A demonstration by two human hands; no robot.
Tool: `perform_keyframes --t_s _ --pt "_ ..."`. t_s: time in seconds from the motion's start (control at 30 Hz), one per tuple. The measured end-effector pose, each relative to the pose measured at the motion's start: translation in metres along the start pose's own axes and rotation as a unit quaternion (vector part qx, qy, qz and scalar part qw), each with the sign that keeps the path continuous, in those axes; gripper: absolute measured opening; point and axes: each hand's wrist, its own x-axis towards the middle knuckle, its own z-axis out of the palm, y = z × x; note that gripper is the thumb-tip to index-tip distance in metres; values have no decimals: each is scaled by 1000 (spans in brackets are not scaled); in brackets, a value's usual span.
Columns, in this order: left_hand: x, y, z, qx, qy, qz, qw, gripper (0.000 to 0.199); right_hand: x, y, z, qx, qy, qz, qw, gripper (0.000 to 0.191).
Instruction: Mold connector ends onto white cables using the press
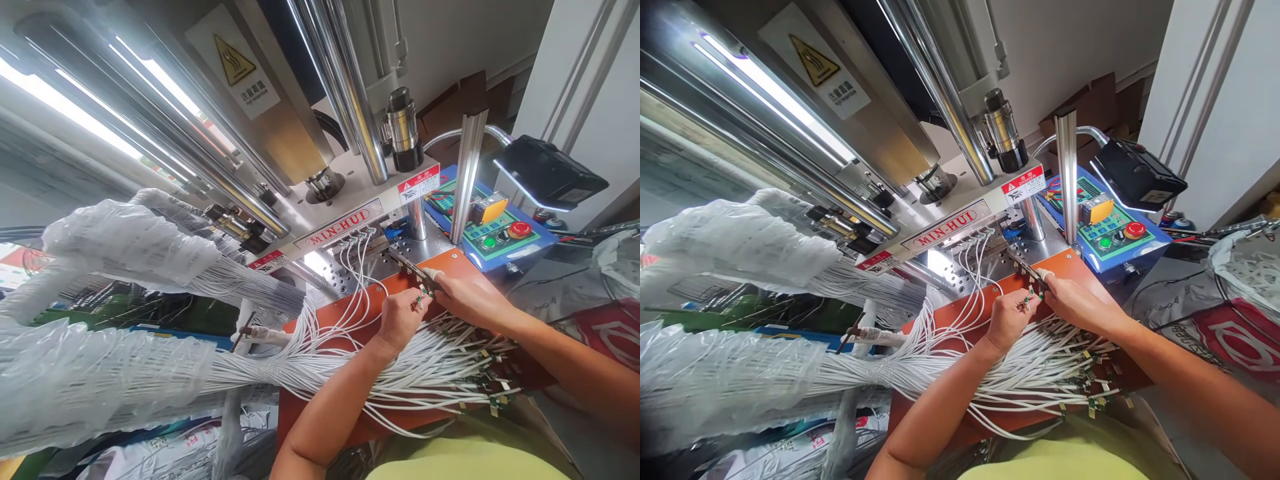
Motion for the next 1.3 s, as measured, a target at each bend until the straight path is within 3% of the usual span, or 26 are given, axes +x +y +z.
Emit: perform_keyframes --t_s 0.1,0.23,0.37,0.47,0.57,0.77,1.0,1.17,1.3 --pt "2 0 -5 -48 -28 -21 998 9 0 5 -2 27 -33 7 999 13" --pt "4 -2 -11 -95 -30 -39 994 15 -1 4 -4 72 -45 -6 996 32" --pt "5 -6 -9 -121 -3 -81 989 7 -3 -3 -3 69 -31 -28 997 28" --pt "7 -8 -10 -135 -17 -112 984 9 -5 -3 -3 75 -29 -34 996 26" --pt "8 -9 -16 -144 -18 -105 984 16 -5 1 -1 74 -24 -22 997 23" --pt "9 -8 -23 -135 53 -100 984 27 -5 4 2 70 -9 -20 997 22" --pt "14 -4 -25 -91 40 -73 992 14 -5 2 0 71 -5 -13 997 25" --pt "12 -6 -18 -73 26 -26 997 9 -4 6 1 88 -8 -26 996 46" --pt "11 -10 -13 -66 13 15 998 9 -3 8 1 89 -14 -21 996 48"
